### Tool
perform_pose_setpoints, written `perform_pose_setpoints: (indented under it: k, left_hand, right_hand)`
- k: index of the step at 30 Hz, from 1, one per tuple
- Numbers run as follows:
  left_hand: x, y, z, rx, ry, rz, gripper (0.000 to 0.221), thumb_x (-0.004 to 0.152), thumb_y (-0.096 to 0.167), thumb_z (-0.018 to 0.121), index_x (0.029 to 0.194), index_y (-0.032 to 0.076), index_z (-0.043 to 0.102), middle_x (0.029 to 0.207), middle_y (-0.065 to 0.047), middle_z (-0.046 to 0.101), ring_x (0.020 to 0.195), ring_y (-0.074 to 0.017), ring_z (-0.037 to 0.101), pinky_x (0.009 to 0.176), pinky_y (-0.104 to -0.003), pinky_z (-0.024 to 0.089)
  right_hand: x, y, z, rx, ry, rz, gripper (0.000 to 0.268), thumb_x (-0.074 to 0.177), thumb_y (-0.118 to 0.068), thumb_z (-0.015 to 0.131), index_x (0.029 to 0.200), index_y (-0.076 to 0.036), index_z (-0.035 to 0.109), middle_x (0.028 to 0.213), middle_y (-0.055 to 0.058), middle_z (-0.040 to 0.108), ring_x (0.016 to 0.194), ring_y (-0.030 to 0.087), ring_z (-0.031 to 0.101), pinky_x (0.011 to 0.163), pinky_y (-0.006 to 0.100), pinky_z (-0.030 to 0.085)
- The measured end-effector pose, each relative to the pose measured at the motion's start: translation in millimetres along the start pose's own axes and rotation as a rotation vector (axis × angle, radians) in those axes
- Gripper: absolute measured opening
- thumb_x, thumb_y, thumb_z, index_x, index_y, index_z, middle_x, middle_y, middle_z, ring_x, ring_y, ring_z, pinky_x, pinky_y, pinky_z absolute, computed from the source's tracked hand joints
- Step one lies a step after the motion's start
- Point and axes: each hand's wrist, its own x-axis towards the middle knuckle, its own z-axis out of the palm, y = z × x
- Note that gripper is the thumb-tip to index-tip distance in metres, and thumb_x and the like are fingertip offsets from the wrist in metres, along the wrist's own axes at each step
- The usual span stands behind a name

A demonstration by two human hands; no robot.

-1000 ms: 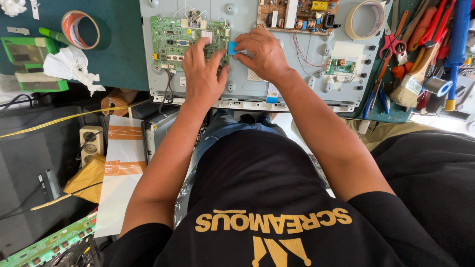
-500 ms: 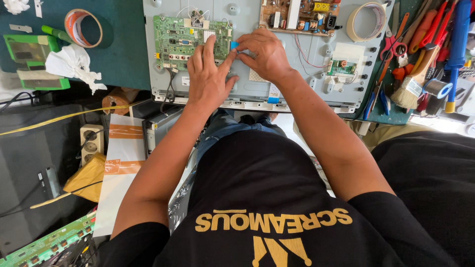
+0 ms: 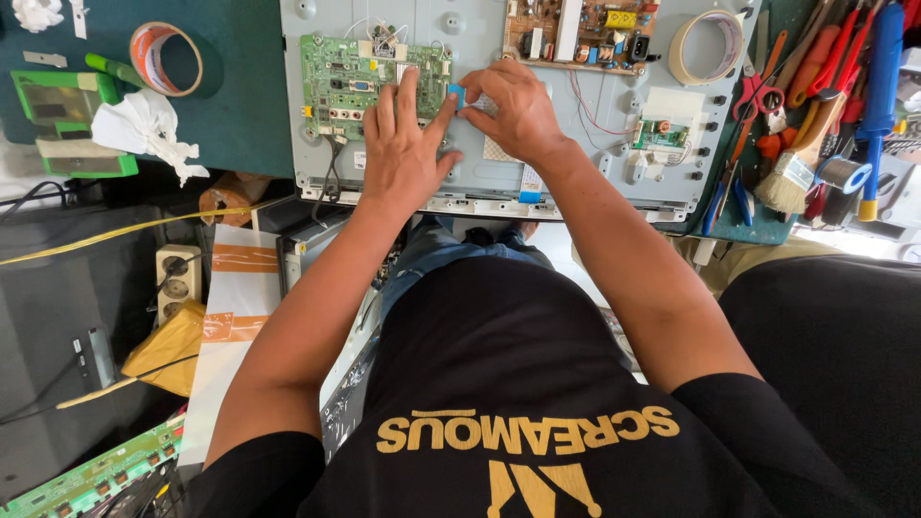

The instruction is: The person tapes components to the back of a television chassis and uses a screwdriver to secure a circuit board.

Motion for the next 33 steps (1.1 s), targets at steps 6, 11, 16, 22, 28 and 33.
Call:
perform_pose_setpoints:
  k: [6,11,16,22,28,33]
  left_hand:
    - [2.9,-0.6,-8.1,-0.050,-0.079,-0.036,0.081,0.095,0.065,0.081,0.162,0.030,0.054,0.166,-0.024,0.027,0.144,-0.0496,0.037,0.112,-0.064,0.039]
    - [6.1,-8.7,-13.9,-0.083,-0.040,-0.045,0.063,0.099,0.065,0.075,0.153,0.037,0.061,0.157,-0.024,0.038,0.141,-0.0507,0.039,0.107,-0.064,0.039]
    - [9.2,-11.9,-17.6,-0.109,0.017,-0.057,0.051,0.099,0.066,0.074,0.143,0.042,0.071,0.148,-0.022,0.044,0.141,-0.0514,0.035,0.105,-0.064,0.037]
    - [5.7,-13.8,-19.7,-0.178,-0.131,-0.057,0.063,0.098,0.065,0.074,0.154,0.042,0.059,0.160,-0.024,0.030,0.149,-0.0526,0.025,0.113,-0.069,0.029]
    - [5.2,-6.3,-15.1,-0.164,-0.009,-0.050,0.059,0.095,0.062,0.081,0.145,0.031,0.073,0.157,-0.023,0.032,0.143,-0.0523,0.031,0.109,-0.068,0.034]
    - [-0.3,-2.6,-11.9,-0.144,0.017,-0.066,0.062,0.094,0.063,0.081,0.146,0.030,0.071,0.154,-0.023,0.034,0.141,-0.0500,0.033,0.106,-0.066,0.038]
  right_hand:
    - [0.3,-0.7,0.8,-0.001,0.011,-0.003,0.032,0.093,-0.007,0.092,0.100,-0.010,0.060,0.114,0.009,0.080,0.099,0.031,0.069,0.085,0.049,0.055]
    - [2.5,-2.6,0.1,-0.016,0.030,-0.020,0.034,0.093,-0.009,0.094,0.099,-0.010,0.060,0.112,0.009,0.080,0.099,0.031,0.071,0.084,0.048,0.056]
    - [2.8,-5.0,-0.9,-0.008,0.023,-0.027,0.034,0.093,-0.010,0.093,0.100,-0.009,0.060,0.112,0.011,0.079,0.099,0.031,0.070,0.083,0.047,0.056]
    - [1.7,-5.7,-1.4,-0.028,0.002,-0.010,0.035,0.092,-0.010,0.093,0.103,-0.010,0.060,0.112,0.007,0.077,0.101,0.032,0.068,0.084,0.048,0.056]
    - [-1.1,-6.0,-2.5,-0.061,-0.044,0.032,0.036,0.094,-0.018,0.094,0.113,-0.011,0.065,0.105,0.002,0.070,0.100,0.031,0.063,0.084,0.048,0.054]
    - [-10.5,-8.1,-11.6,-0.019,-0.049,0.028,0.040,0.095,-0.018,0.093,0.122,-0.011,0.064,0.134,0.012,0.072,0.120,0.036,0.067,0.105,0.054,0.050]
